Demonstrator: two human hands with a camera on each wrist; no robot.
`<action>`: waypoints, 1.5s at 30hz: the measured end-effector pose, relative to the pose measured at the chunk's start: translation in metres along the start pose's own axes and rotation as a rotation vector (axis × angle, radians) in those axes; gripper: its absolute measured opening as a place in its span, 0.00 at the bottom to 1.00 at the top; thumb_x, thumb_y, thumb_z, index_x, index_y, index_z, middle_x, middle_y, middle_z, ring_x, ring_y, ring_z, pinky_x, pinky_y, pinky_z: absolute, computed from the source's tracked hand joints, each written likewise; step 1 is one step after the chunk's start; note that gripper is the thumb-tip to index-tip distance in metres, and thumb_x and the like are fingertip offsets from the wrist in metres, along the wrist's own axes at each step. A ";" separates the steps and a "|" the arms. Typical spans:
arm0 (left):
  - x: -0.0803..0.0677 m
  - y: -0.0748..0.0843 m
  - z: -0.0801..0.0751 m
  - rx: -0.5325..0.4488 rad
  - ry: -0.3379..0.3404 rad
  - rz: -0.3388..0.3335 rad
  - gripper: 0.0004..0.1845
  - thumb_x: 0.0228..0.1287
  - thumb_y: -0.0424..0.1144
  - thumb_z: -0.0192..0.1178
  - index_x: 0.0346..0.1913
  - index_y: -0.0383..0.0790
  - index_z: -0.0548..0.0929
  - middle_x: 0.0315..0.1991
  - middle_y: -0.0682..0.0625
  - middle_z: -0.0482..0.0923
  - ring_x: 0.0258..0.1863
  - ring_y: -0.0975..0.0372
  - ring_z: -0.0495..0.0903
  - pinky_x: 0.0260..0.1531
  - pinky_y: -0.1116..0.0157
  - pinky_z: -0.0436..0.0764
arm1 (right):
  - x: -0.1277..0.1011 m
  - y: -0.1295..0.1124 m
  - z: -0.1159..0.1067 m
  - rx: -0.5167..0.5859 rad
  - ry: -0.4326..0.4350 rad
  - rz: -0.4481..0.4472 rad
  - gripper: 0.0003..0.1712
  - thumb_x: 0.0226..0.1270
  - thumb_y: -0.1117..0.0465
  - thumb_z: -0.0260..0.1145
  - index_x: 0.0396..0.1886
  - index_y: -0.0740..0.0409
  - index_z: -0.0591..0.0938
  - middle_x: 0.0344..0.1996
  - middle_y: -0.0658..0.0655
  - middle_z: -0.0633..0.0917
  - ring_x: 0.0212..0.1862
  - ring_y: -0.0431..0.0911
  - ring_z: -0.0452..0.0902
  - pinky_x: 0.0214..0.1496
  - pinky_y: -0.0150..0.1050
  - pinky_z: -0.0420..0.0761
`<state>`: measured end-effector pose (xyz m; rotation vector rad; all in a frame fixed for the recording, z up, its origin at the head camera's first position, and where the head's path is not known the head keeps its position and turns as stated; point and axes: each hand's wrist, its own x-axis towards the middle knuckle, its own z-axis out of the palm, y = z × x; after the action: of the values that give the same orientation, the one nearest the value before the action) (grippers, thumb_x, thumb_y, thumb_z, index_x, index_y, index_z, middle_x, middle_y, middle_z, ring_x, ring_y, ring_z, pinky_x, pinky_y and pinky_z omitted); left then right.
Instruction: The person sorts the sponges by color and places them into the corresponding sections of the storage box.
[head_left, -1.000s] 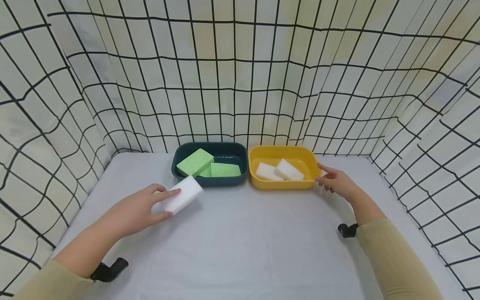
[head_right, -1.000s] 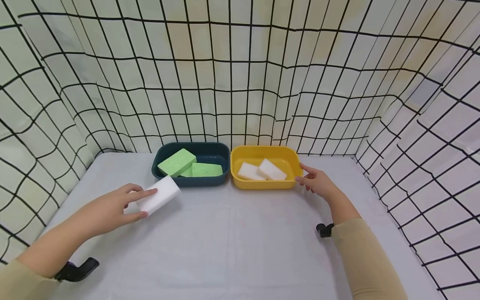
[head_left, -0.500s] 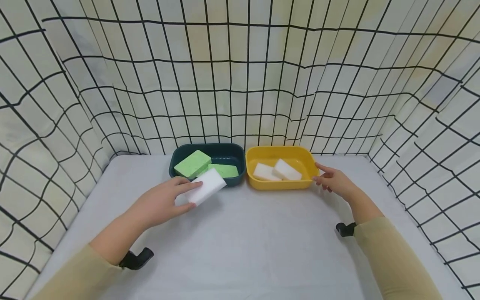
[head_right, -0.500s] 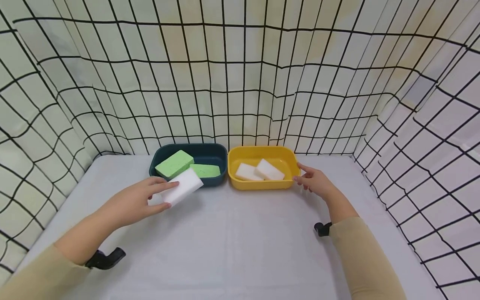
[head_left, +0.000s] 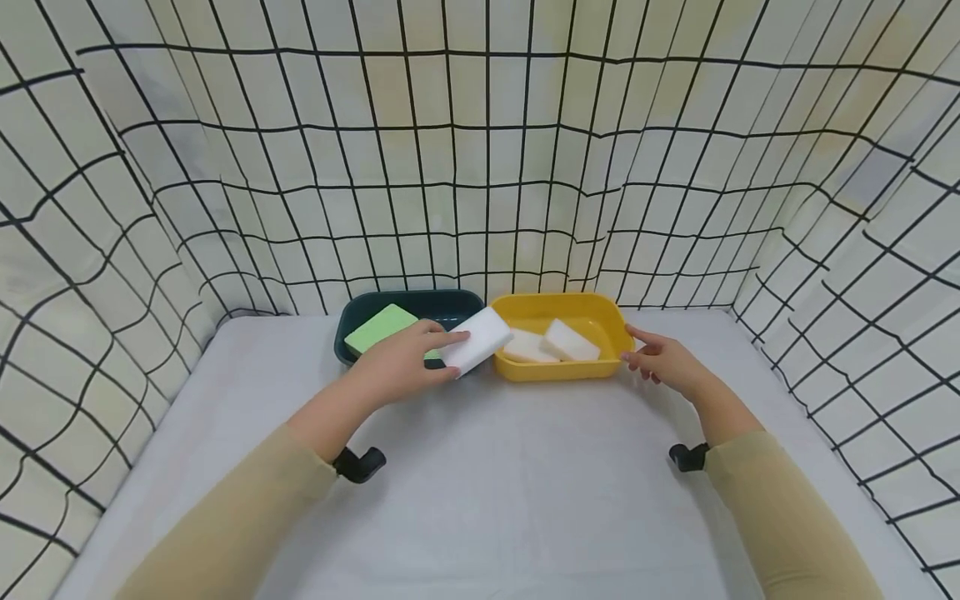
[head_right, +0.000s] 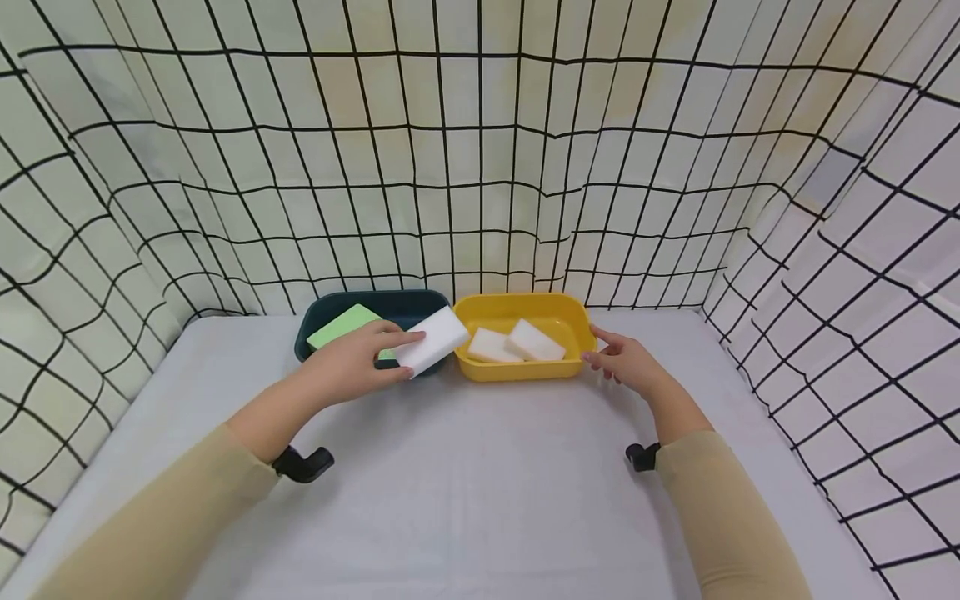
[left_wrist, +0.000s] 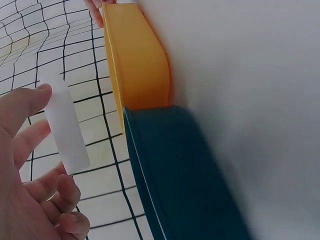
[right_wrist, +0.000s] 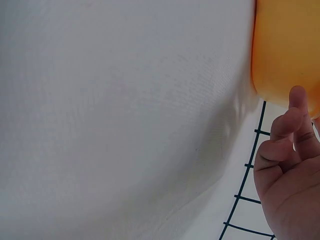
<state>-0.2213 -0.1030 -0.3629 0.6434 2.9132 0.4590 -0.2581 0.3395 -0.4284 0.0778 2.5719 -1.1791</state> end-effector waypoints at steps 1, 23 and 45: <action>0.007 0.003 0.001 -0.005 0.000 -0.001 0.32 0.65 0.62 0.60 0.72 0.71 0.67 0.68 0.52 0.66 0.60 0.55 0.72 0.53 0.51 0.78 | 0.000 0.000 0.000 -0.003 -0.002 -0.001 0.44 0.71 0.43 0.64 0.80 0.41 0.55 0.44 0.61 0.82 0.38 0.54 0.74 0.42 0.39 0.75; 0.100 0.042 0.035 0.022 -0.001 -0.087 0.32 0.64 0.61 0.62 0.71 0.63 0.72 0.65 0.46 0.69 0.48 0.54 0.74 0.47 0.55 0.79 | -0.001 0.001 0.000 0.000 -0.009 -0.003 0.43 0.71 0.44 0.64 0.80 0.41 0.55 0.44 0.62 0.83 0.38 0.55 0.74 0.41 0.38 0.74; 0.122 0.045 0.052 -0.035 -0.069 -0.070 0.27 0.61 0.58 0.67 0.65 0.64 0.79 0.55 0.50 0.77 0.51 0.53 0.67 0.56 0.54 0.72 | -0.003 -0.002 -0.002 -0.017 -0.002 0.003 0.44 0.71 0.42 0.63 0.80 0.40 0.54 0.43 0.62 0.82 0.37 0.54 0.73 0.39 0.37 0.73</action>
<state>-0.3042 0.0016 -0.4044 0.5396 2.8456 0.4693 -0.2564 0.3392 -0.4249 0.0763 2.5790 -1.1555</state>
